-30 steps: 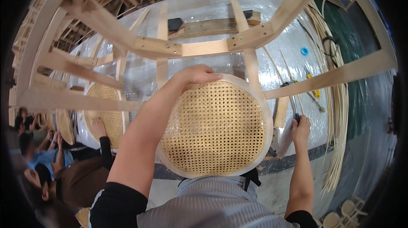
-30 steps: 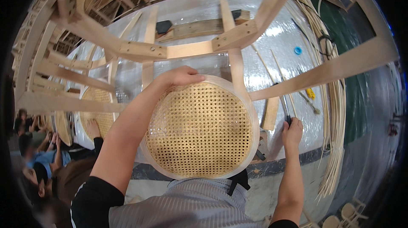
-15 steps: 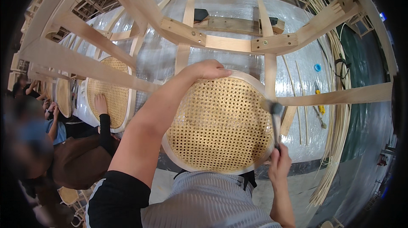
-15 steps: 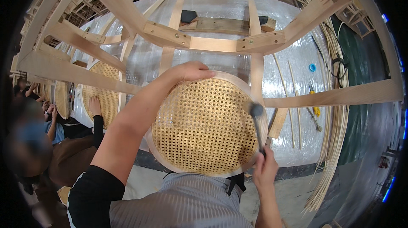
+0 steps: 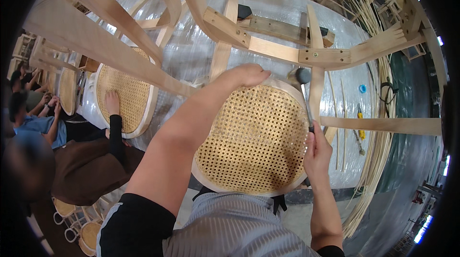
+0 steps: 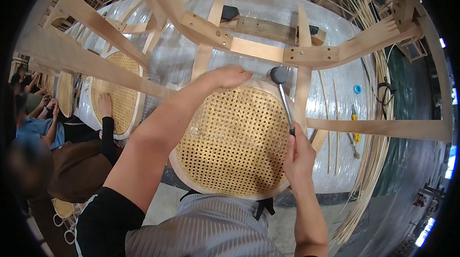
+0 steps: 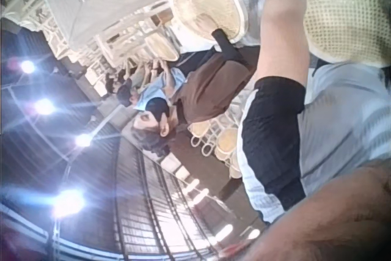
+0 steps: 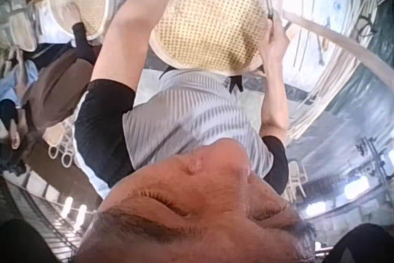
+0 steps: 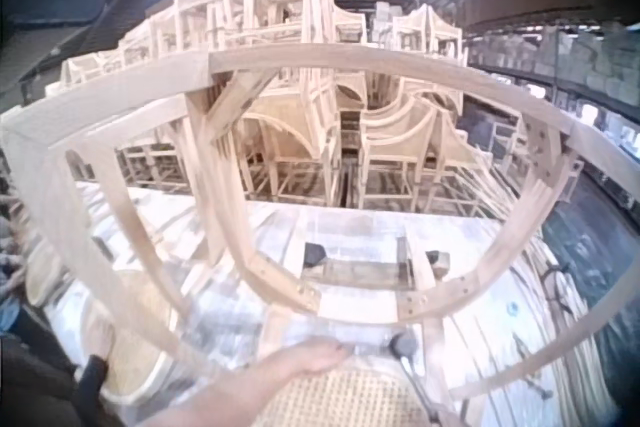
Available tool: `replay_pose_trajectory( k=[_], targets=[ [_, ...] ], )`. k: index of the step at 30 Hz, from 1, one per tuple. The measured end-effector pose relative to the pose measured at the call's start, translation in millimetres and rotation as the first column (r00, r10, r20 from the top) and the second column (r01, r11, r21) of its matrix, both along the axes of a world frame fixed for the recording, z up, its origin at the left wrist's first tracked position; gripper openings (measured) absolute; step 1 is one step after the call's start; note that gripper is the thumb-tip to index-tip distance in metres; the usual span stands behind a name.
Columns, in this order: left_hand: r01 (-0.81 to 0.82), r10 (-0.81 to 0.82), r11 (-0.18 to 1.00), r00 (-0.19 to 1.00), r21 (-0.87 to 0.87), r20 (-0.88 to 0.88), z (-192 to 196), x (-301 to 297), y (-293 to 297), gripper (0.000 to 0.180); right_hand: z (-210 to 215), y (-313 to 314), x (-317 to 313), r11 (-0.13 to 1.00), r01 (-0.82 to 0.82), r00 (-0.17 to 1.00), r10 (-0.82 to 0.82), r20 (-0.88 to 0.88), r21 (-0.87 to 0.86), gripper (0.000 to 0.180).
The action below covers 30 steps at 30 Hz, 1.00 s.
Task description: The person uses a rubber mallet and a metal chisel to tap and secure the woven cane seat into the wooden chair frame. They repeatedly strike the chisel along the perimeter to embed the cane, then trim excess material with a utility knife.
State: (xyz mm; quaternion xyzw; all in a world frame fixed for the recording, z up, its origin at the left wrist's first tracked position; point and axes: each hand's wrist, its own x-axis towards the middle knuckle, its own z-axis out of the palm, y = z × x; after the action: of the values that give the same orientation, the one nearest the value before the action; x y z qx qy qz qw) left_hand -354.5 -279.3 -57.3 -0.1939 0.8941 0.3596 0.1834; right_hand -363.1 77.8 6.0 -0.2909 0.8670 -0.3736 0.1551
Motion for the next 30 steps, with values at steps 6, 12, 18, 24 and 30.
replay_pose_trajectory(
  k=[6,12,18,24,30],
  targets=[
    [0.023,-0.024,1.000,1.000,0.008,0.011,2.1,-9.3,0.1,0.070,-19.7,-6.7,-3.1,0.998,-0.063,0.976,0.062,-0.209,-0.001,0.039],
    [0.033,-0.037,0.999,0.996,0.042,0.085,13.7,-4.9,-0.6,0.073,5.1,-2.9,0.3,0.976,0.001,0.985,-0.039,-0.171,-0.217,0.039],
    [0.048,-0.049,0.999,0.996,0.012,0.070,14.1,-6.9,2.5,0.073,-12.7,22.7,-7.5,0.997,0.005,0.995,0.003,-0.099,0.080,0.038],
    [0.069,-0.069,0.998,0.998,-0.015,0.010,5.3,-11.8,2.6,0.072,-23.6,20.1,-10.6,0.986,-0.077,0.885,-0.002,-0.465,-0.150,0.040],
    [0.036,-0.035,0.999,0.998,-0.001,0.051,10.2,-3.8,1.8,0.072,15.2,13.7,-10.5,0.998,-0.027,0.985,0.016,-0.169,-0.064,0.041]
  ],
)
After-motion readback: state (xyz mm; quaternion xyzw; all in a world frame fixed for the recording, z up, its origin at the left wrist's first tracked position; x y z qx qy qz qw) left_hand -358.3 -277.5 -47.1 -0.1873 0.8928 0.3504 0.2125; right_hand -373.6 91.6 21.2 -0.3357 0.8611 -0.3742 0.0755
